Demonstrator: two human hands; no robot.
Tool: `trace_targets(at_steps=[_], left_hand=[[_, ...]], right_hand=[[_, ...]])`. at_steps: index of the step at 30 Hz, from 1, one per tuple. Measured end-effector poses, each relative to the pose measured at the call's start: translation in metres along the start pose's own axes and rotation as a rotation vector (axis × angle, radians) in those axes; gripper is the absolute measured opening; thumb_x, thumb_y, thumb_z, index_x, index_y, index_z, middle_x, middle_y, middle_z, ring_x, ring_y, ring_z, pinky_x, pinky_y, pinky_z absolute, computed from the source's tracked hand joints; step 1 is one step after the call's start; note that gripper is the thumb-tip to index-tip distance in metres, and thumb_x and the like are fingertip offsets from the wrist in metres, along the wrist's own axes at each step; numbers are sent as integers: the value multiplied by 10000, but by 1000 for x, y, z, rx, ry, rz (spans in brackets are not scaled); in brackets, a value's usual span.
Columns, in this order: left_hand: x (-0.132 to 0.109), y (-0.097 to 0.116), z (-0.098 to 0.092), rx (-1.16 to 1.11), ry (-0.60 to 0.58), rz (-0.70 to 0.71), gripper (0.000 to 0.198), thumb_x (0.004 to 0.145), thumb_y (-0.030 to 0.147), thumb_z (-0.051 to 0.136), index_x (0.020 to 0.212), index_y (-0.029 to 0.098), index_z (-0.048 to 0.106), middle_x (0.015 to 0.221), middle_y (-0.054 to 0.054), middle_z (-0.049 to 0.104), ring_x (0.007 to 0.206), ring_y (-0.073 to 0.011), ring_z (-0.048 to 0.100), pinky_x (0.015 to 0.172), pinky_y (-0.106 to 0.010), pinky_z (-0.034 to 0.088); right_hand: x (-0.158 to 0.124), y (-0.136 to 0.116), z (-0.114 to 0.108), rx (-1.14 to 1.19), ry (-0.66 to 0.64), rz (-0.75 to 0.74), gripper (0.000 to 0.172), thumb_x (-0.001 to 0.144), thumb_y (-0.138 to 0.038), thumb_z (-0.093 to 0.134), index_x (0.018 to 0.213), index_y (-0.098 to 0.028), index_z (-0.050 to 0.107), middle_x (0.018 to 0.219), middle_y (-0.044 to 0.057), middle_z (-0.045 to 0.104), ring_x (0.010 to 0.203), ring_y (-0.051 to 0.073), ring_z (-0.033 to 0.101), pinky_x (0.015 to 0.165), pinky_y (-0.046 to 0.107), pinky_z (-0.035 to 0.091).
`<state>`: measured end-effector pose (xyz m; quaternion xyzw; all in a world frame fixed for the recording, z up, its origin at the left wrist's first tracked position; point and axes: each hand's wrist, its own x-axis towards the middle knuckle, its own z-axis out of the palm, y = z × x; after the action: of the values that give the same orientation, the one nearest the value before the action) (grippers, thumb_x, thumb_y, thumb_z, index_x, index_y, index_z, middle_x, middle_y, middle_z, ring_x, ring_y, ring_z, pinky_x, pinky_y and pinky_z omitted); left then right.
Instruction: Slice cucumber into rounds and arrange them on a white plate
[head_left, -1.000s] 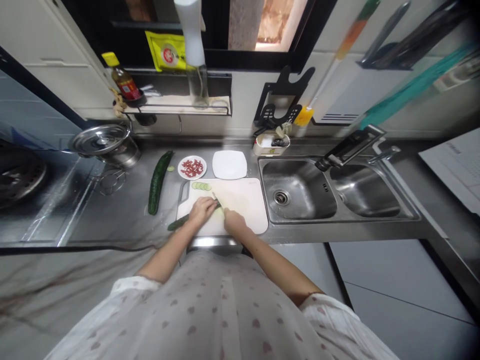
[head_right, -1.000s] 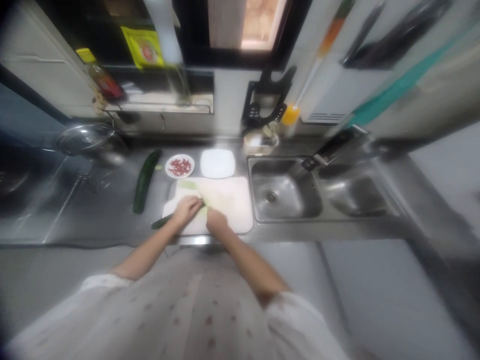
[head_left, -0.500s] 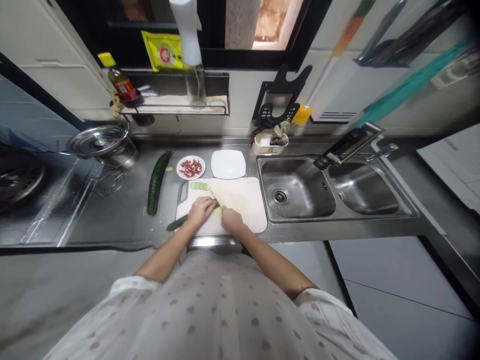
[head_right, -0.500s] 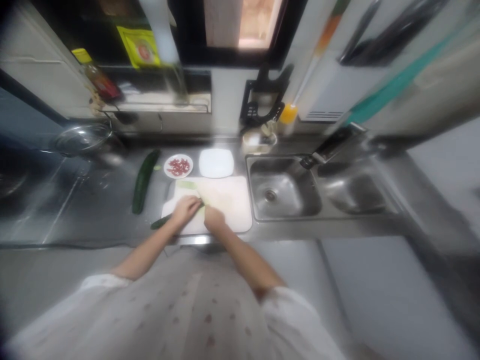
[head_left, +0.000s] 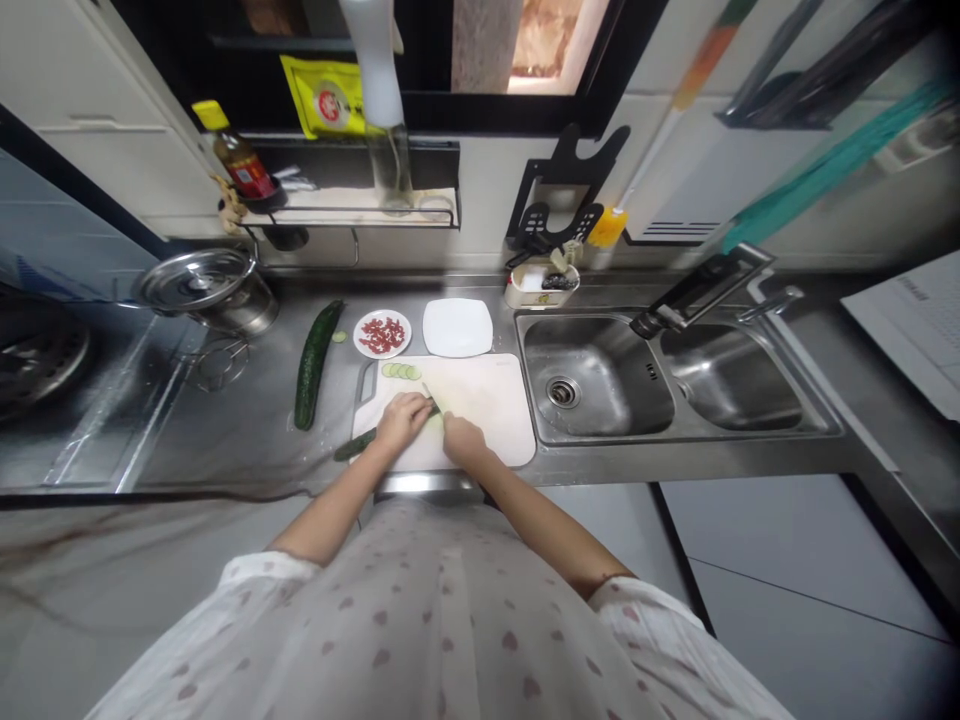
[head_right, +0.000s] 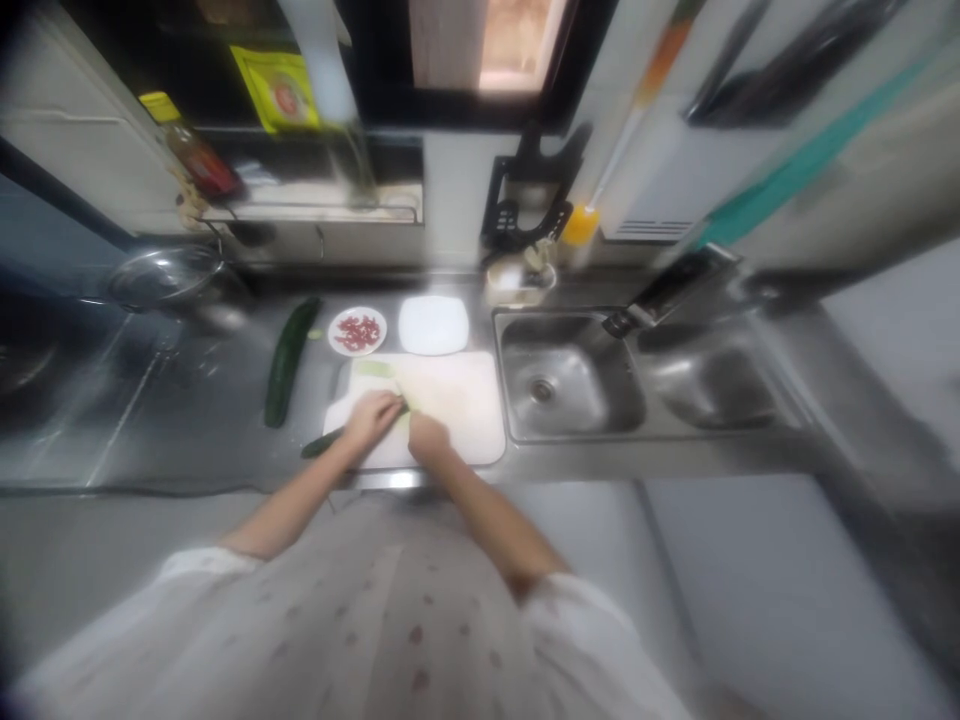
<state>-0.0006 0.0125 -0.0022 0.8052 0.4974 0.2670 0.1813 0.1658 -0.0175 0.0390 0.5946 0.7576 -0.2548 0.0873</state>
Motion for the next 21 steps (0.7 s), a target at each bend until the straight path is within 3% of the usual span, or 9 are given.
trace_targets(at_steps=[21], left_hand=[[-1, 1, 0, 20, 12, -5, 211, 926, 305, 508, 910, 208, 694, 930, -54, 677, 885, -194, 563, 824, -337, 455]], right_hand=[[2, -8, -8, 67, -1, 54, 348, 914, -81, 345, 1232, -121, 480, 1056, 156, 668, 1046, 206, 632, 853, 287, 466]])
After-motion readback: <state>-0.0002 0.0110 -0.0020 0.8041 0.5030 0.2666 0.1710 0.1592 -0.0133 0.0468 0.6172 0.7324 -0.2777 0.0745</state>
